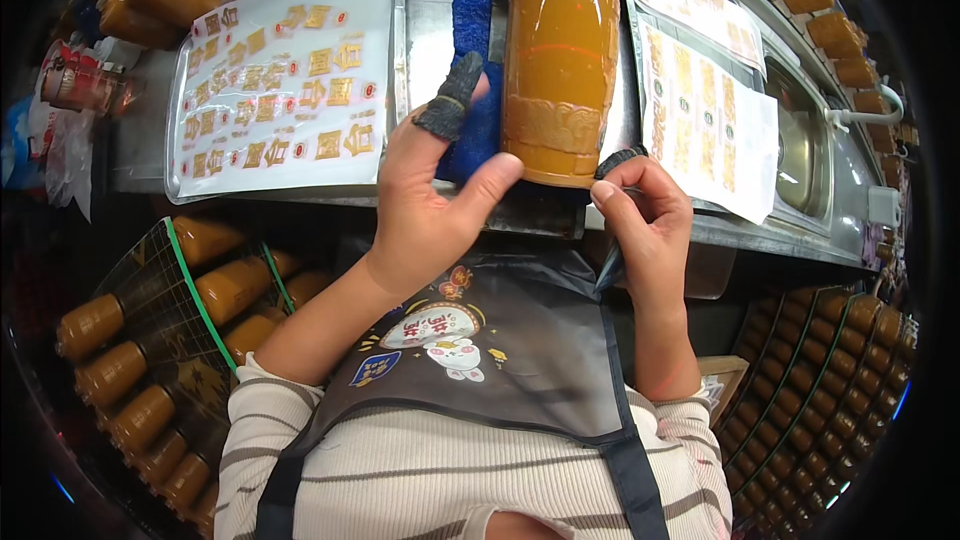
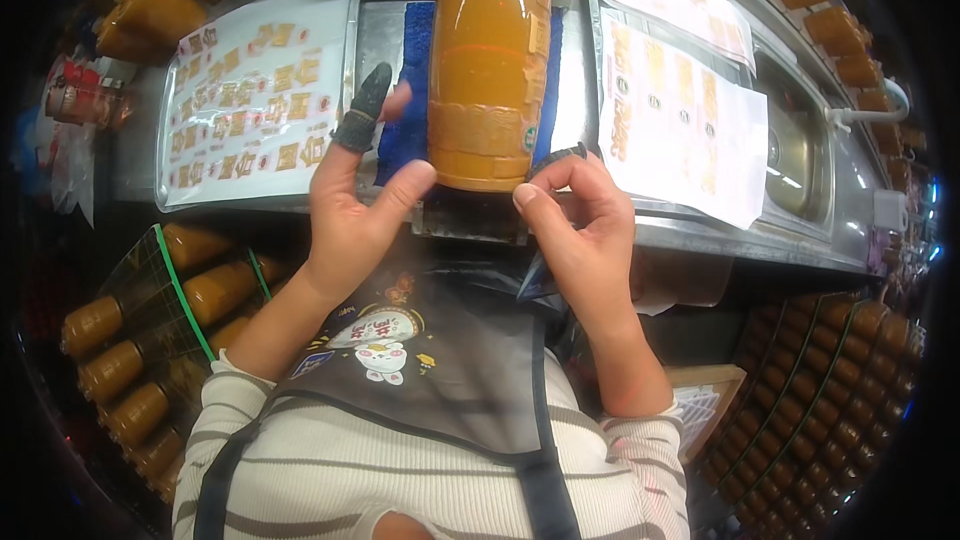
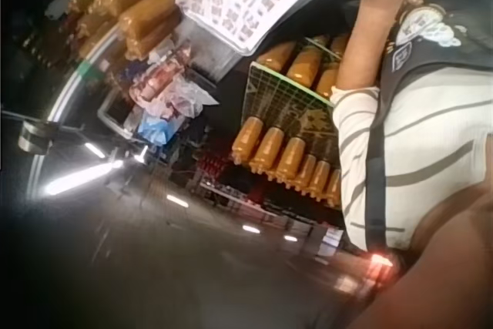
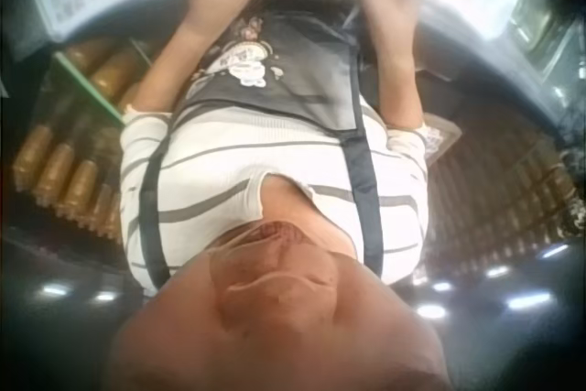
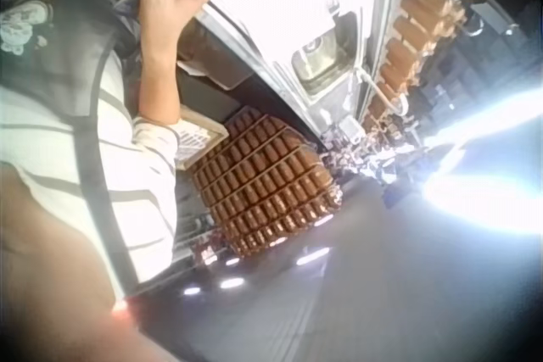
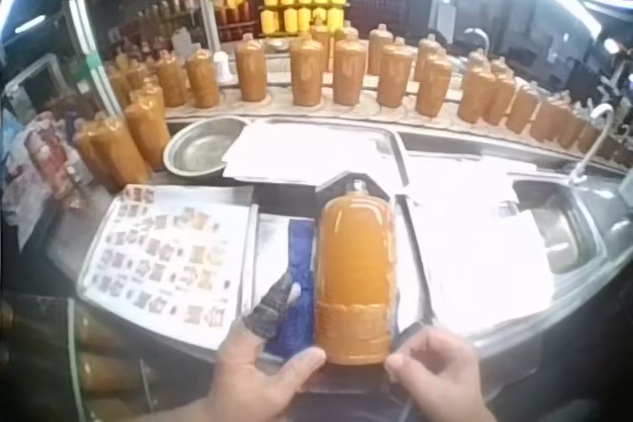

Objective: The person applies adhesive labels to amber-colored bottles one at a time. They peel each label from a sheet, position it on the bottle, and smooth it down with their fingers. Finished bottles are placed on a nearby rack.

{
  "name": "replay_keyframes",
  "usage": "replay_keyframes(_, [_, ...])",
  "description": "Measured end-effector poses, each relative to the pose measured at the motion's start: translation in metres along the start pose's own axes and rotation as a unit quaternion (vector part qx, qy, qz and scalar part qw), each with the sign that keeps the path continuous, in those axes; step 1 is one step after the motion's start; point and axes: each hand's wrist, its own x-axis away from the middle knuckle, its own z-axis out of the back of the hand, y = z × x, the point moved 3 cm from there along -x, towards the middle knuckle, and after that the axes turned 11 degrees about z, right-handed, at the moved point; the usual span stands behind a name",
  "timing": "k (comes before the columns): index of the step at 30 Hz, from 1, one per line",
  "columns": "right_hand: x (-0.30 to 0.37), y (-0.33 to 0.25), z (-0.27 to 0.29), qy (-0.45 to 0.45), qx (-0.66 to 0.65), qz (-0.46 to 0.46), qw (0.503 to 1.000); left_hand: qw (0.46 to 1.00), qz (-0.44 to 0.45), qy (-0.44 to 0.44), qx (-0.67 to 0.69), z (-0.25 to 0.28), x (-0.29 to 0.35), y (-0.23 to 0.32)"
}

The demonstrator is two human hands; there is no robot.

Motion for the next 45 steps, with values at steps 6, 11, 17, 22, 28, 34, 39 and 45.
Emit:
replay_keyframes(6, [-0.001,-0.003,0.006,0.006,-0.008,-0.021,1.0,0.998,-0.056,-0.005,-0.032,-0.022,-0.008,0.003])
replay_keyframes(11, [-0.001,-0.003,0.005,0.013,-0.031,-0.048,0.998,0.995,-0.073,0.042,0.045,-0.026,-0.01,0.005])
replay_keyframes(17, [-0.002,-0.002,0.005,0.011,-0.005,-0.03,0.999,0.999,-0.037,0.021,0.028,-0.025,-0.008,0.004])
replay_keyframes(22, [-0.003,-0.002,0.003,0.015,0.014,-0.031,0.999,0.997,-0.06,0.045,-0.02,-0.027,-0.006,0.011])
replay_keyframes(28, [-0.003,0.002,-0.001,0.008,0.069,-0.024,0.997,0.995,-0.077,0.057,-0.026,-0.029,-0.006,0.01])
replay_keyframes(34, [-0.003,0.002,-0.001,0.008,0.041,-0.041,0.998,0.996,-0.059,0.042,0.056,-0.028,-0.005,-0.005])
replay_keyframes(39, [-0.002,0.003,-0.001,0.017,0.035,-0.047,0.998,0.987,-0.029,0.015,0.156,-0.026,-0.008,-0.017])
replay_keyframes(45, [-0.003,0.002,-0.005,0.014,0.035,-0.041,0.998,0.962,-0.171,0.057,-0.203,-0.019,0.032,0.011])
